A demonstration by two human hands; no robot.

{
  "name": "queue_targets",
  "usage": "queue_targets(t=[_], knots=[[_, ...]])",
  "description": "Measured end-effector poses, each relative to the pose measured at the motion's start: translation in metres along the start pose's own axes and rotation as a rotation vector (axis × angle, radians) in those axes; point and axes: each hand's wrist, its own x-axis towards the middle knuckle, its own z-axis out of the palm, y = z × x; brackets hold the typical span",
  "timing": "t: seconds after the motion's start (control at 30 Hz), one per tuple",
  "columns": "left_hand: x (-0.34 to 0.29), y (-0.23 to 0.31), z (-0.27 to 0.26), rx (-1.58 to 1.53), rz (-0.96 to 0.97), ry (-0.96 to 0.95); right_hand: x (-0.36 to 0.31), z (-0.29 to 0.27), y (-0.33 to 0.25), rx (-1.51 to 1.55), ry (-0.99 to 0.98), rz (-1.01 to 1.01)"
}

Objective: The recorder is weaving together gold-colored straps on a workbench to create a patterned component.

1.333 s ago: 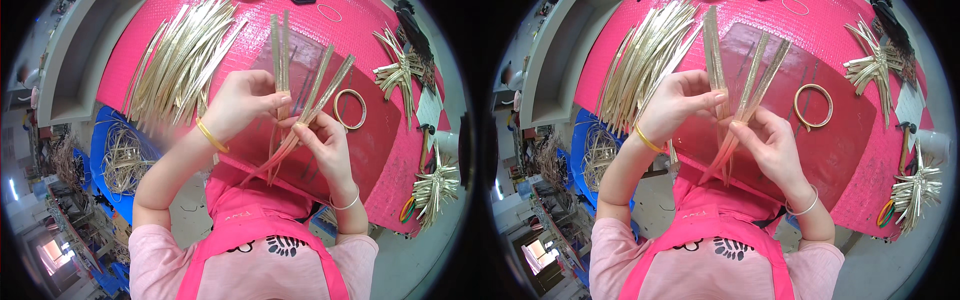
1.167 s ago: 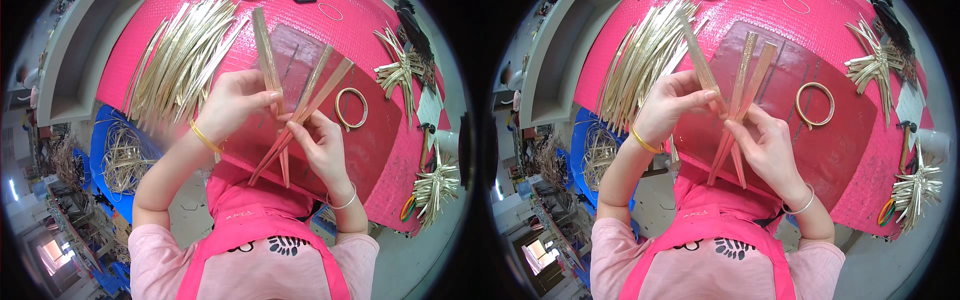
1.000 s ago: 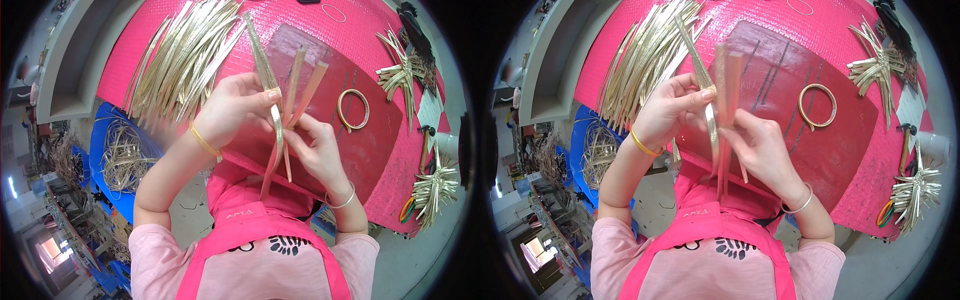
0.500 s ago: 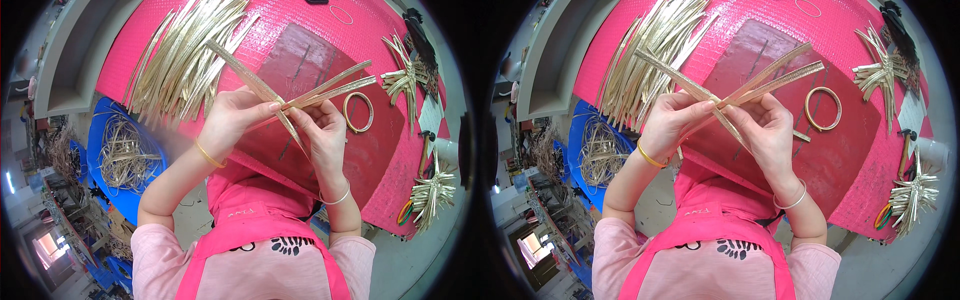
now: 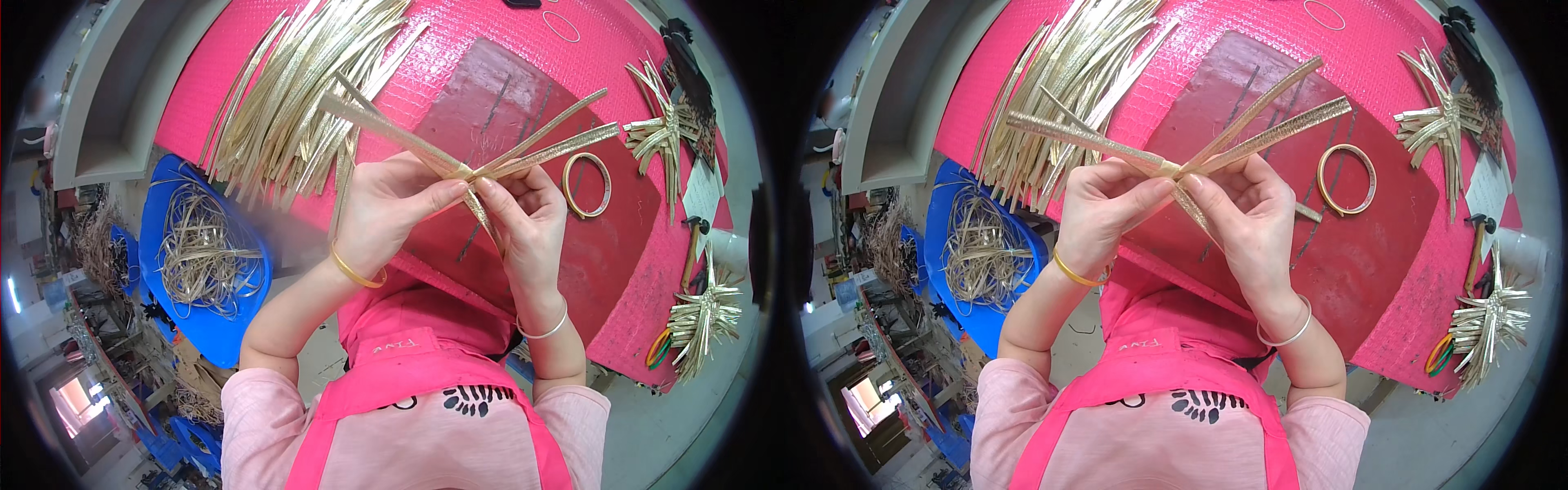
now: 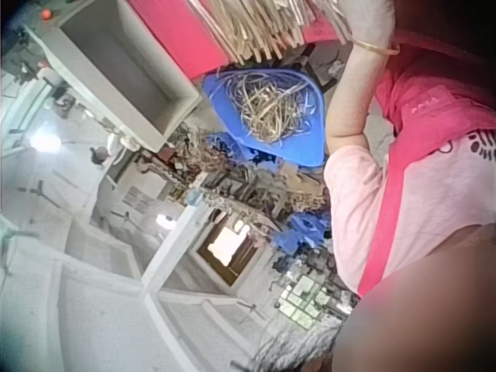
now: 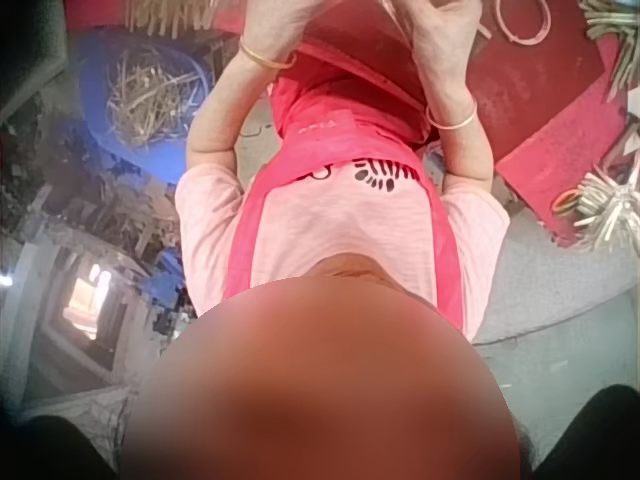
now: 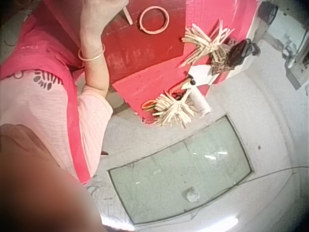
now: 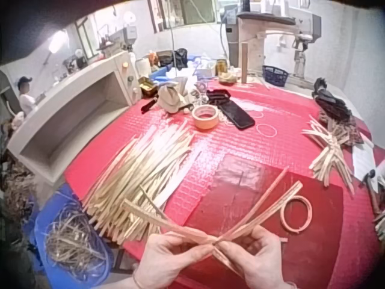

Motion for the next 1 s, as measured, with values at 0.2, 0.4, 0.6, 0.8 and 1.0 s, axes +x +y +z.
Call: queue_targets(t=[0.2,0.4,0.6,0.8,1.0], knots=[[0.005,-0.018,0.017,0.212,0.416,0.217,-0.002,0.006,0.001,-0.052,0.001,0.002],[0.014,-0.015,0.016,0.903,0.816,0.268,0.013,-0.002,-0.018,-0.661,-0.032,-0.334],[0.021,0.025,-0.004,-0.204,-0.241,-0.248,0.026,-0.007,-0.011,-0.97,-0.076,-0.943],[0.019,0.032,-0.01,-0.151,-0.223,-0.318,0.014,0.002,-0.026,-0.913,-0.152,-0.751],[0.007,0.028,0.008,0.139,0.005,-0.039,0.006,-0.001,-0.028,-0.443,-0.188,-0.145]])
